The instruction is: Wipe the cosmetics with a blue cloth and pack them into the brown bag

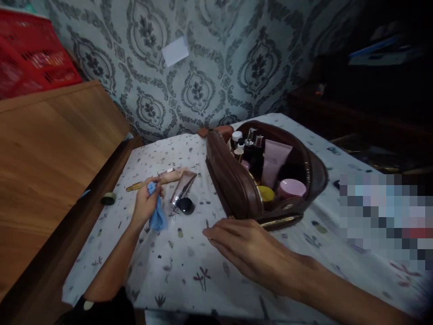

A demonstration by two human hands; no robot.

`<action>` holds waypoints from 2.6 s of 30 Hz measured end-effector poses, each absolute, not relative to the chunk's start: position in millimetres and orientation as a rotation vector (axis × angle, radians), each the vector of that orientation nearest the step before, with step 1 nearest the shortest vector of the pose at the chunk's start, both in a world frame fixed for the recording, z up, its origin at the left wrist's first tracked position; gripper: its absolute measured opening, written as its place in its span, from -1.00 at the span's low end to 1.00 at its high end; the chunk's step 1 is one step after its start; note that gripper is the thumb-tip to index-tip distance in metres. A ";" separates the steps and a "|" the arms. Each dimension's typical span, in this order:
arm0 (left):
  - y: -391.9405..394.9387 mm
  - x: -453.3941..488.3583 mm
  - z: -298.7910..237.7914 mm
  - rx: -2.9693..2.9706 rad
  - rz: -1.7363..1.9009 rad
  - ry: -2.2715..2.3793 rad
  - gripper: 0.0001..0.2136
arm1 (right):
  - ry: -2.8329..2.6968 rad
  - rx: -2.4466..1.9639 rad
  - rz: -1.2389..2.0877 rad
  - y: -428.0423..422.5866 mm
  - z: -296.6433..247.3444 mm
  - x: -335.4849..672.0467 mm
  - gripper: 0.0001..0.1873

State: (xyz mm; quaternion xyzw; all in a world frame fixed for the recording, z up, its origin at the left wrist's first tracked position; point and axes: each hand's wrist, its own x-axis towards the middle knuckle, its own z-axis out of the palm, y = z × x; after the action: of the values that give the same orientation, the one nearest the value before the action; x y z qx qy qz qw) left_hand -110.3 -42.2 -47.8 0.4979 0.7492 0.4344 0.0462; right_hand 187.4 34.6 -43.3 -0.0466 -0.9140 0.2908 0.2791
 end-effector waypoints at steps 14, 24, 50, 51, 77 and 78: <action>-53.3 -89.0 -86.7 1.726 1.138 2.279 -0.59 | -2.566 -0.723 0.780 32.9 -90.3 70.9 -0.59; -61.7 -88.6 -74.6 1.902 0.784 2.456 -0.72 | -2.313 -0.559 0.934 47.0 -116.6 77.1 -0.64; 91.1 -219.3 -34.2 1.796 -0.200 2.168 -0.65 | -2.255 -0.493 0.953 49.4 -113.9 79.0 -0.53; 90.9 -219.6 -34.2 1.794 -0.212 2.165 -0.65 | -2.245 -0.504 0.954 49.2 -113.2 79.1 -0.55; -11.6 -143.5 6.7 2.043 0.354 2.456 -0.79 | -2.249 -0.384 0.920 52.8 -123.8 76.8 -0.62; -22.4 -135.7 5.7 2.076 0.356 2.361 -0.81 | -2.251 -0.380 0.912 52.7 -124.5 76.6 -0.62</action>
State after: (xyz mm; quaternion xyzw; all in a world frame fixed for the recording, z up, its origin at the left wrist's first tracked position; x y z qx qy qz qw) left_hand -135.7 -22.4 5.7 0.6562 0.7461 0.1126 -0.0111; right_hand 76.6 52.7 -124.5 -0.1457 -0.8627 0.3495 0.3352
